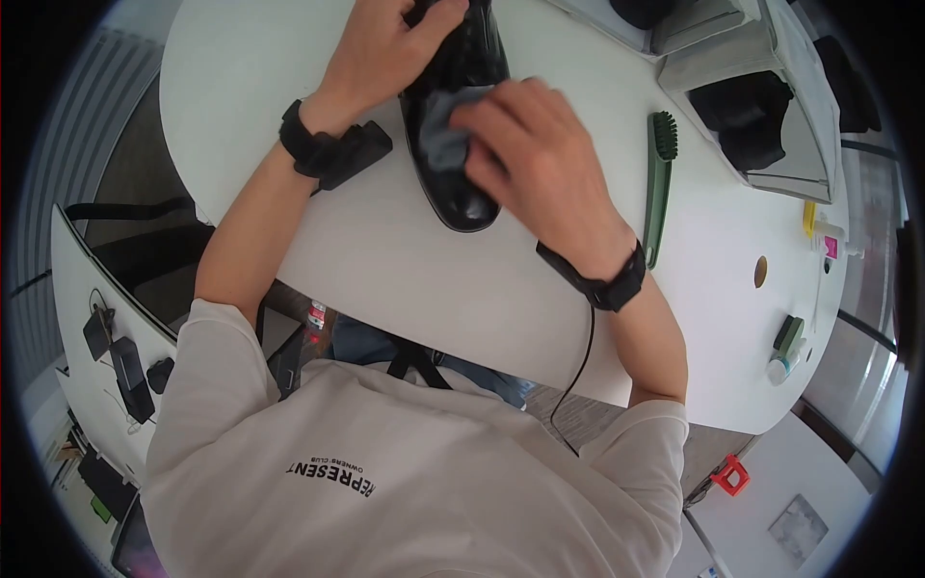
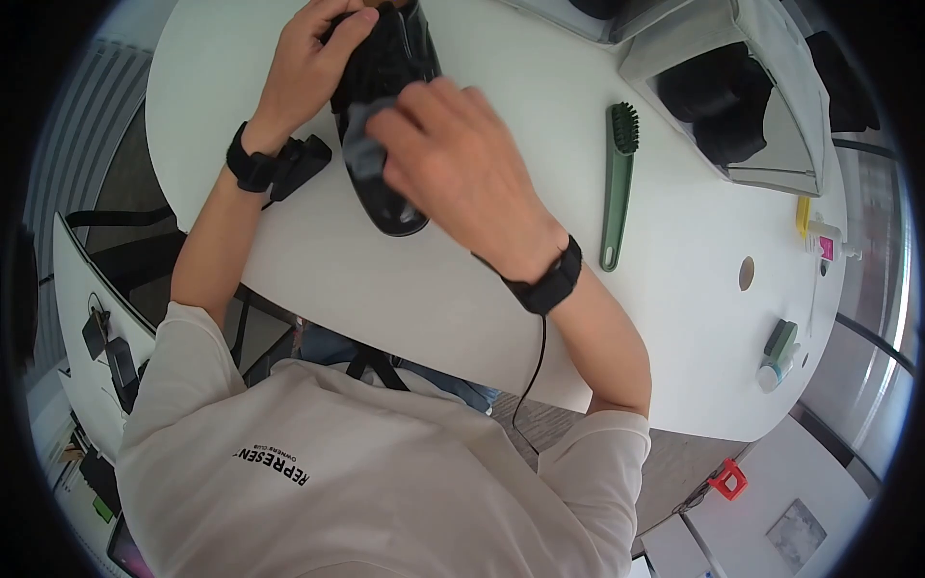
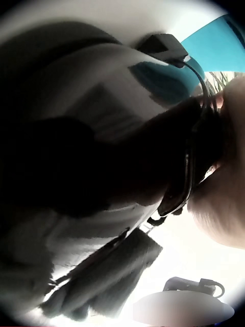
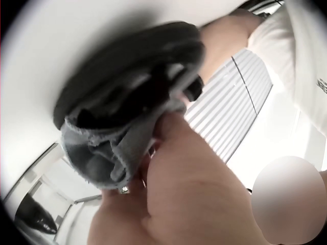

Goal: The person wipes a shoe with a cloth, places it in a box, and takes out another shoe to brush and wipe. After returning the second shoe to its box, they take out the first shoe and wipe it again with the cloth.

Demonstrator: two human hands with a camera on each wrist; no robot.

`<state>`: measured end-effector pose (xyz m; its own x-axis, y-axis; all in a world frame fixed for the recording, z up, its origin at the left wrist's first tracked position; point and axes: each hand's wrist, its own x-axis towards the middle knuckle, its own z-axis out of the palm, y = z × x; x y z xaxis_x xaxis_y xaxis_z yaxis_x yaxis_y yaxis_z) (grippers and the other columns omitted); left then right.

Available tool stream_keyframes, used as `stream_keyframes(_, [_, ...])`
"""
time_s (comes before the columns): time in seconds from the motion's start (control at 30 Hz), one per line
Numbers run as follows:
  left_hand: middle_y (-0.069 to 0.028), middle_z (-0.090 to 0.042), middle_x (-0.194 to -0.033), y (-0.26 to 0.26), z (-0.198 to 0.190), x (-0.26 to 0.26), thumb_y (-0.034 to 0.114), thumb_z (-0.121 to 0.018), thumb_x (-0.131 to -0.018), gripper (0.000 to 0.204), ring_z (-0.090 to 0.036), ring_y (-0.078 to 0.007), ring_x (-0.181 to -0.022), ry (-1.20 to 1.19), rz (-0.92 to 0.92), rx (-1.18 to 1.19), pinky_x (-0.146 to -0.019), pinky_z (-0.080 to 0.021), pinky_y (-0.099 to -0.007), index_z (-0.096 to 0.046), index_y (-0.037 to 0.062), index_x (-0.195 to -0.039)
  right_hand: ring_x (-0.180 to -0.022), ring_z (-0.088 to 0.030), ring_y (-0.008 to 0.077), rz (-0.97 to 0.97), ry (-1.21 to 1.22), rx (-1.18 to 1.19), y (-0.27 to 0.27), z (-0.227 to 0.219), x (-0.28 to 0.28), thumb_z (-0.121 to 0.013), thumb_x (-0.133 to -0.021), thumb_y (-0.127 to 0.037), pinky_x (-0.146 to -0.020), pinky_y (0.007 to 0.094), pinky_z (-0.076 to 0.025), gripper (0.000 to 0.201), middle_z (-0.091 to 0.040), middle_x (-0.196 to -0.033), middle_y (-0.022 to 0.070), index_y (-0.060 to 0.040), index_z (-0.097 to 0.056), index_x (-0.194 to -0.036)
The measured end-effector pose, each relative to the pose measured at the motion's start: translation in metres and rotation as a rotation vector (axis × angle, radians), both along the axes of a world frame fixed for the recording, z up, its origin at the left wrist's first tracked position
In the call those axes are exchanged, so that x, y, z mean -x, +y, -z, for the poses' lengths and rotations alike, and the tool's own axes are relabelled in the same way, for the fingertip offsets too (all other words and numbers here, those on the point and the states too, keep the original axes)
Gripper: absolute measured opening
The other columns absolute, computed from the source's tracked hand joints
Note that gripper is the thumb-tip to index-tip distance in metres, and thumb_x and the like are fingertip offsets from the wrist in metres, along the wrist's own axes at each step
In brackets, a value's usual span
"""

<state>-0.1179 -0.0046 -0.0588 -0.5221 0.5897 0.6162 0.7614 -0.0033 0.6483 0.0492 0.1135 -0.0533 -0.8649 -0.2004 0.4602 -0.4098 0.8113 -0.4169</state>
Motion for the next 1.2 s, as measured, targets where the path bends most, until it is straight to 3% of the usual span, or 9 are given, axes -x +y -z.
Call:
stream_keyframes(0.1, [-0.0082,-0.040,-0.064,0.001,-0.003,0.000,0.015,-0.056,-0.091,0.026,-0.037,-0.0189,-0.061,-0.051,0.004,0.019,-0.077,-0.037,-0.0381,-0.041,0.0011,-0.074,-0.081,-0.053,0.0226,0.128,0.152,-0.044,0.002,0.006,0.004,-0.070,-0.065,-0.003,-0.071,0.0340,-0.043,0.024,-0.053,-0.082,0.0043,-0.0067,-0.064,-0.088])
stream_keyframes(0.17, [-0.0088,-0.040,-0.064,0.000,0.001,-0.001,0.014,-0.055,-0.091,0.026,-0.037,-0.0194,-0.061,-0.045,0.003,0.039,-0.073,-0.037,-0.0375,-0.041,0.0007,-0.074,-0.080,-0.053,0.0226,-0.106,-0.007,0.015,-0.006,-0.001,-0.003,-0.069,-0.065,-0.003,-0.070,0.0339,-0.043,0.025,-0.053,-0.083,0.0042,-0.0070,-0.064,-0.089])
stream_keyframes(0.27, [-0.0099,-0.039,-0.063,0.001,-0.001,0.002,0.013,-0.055,-0.091,0.025,-0.037,-0.0213,-0.061,0.125,0.014,-0.010,-0.072,-0.037,-0.0369,-0.040,0.0010,-0.073,-0.080,-0.052,0.0221,-0.168,-0.036,0.042,-0.007,-0.002,-0.006,-0.069,-0.065,-0.003,-0.071,0.0334,-0.043,0.025,-0.053,-0.083,0.0037,-0.0068,-0.065,-0.089])
stream_keyframes(0.4, [-0.0101,-0.038,-0.063,0.000,0.003,0.002,0.012,-0.054,-0.091,0.025,-0.037,-0.0230,-0.061,0.058,0.002,0.027,-0.076,-0.037,-0.0373,-0.040,0.0015,-0.073,-0.081,-0.052,0.0213,0.058,0.136,-0.003,-0.008,0.010,0.002,-0.069,-0.065,-0.005,-0.073,0.0322,-0.043,0.023,-0.053,-0.083,0.0035,-0.0059,-0.064,-0.087])
stream_keyframes(0.53, [-0.0086,-0.038,-0.065,0.003,0.006,0.003,0.012,-0.054,-0.091,0.024,-0.037,-0.0209,-0.061,0.200,0.006,-0.071,-0.074,-0.036,-0.0372,-0.040,0.0026,-0.075,-0.082,-0.053,0.0198,-0.064,-0.007,-0.072,-0.017,-0.003,-0.009,-0.071,-0.064,-0.009,-0.075,0.0319,-0.043,0.017,-0.054,-0.082,0.0031,-0.0055,-0.065,-0.080])
stream_keyframes(0.8, [-0.0053,-0.035,-0.066,-0.002,-0.001,-0.006,0.012,-0.053,-0.093,0.025,-0.033,-0.0144,-0.062,-0.052,0.001,0.058,-0.056,-0.030,-0.0307,-0.038,0.0018,-0.076,-0.085,-0.055,0.0192,-0.240,-0.286,-0.091,-0.005,-0.024,-0.022,-0.068,-0.066,-0.007,-0.078,0.0328,-0.045,0.010,-0.055,-0.079,0.0024,-0.0070,-0.065,-0.075])
stream_keyframes(0.9, [-0.0046,-0.033,-0.067,-0.002,-0.003,-0.007,0.012,-0.052,-0.093,0.025,-0.031,-0.0130,-0.062,-0.057,-0.009,0.041,-0.054,-0.028,-0.0292,-0.037,0.0022,-0.076,-0.074,-0.054,0.0253,-0.258,-0.270,0.050,0.008,-0.024,-0.016,-0.066,-0.062,0.001,-0.066,0.0354,-0.046,0.018,-0.054,-0.077,0.0062,-0.0054,-0.064,-0.078])
stream_keyframes(1.07, [-0.0033,-0.033,-0.067,-0.003,0.001,-0.006,0.012,-0.051,-0.094,0.025,-0.031,-0.0116,-0.063,-0.104,-0.013,0.063,-0.054,-0.028,-0.0287,-0.036,0.0022,-0.076,-0.075,-0.056,0.0285,0.025,-0.242,0.041,0.027,-0.018,-0.009,-0.064,-0.066,0.002,-0.064,0.0366,-0.047,0.021,-0.055,-0.080,0.0097,-0.0041,-0.064,-0.087])
stream_keyframes(1.2, [-0.0025,-0.034,-0.068,-0.001,0.000,-0.004,0.012,-0.051,-0.094,0.025,-0.031,-0.0114,-0.064,-0.118,0.021,0.032,-0.055,-0.028,-0.0285,-0.037,0.0024,-0.076,-0.076,-0.056,0.0282,0.019,-0.009,0.013,0.011,-0.012,-0.008,-0.066,-0.068,0.001,-0.065,0.0355,-0.048,0.022,-0.055,-0.083,0.0091,-0.0044,-0.064,-0.089])
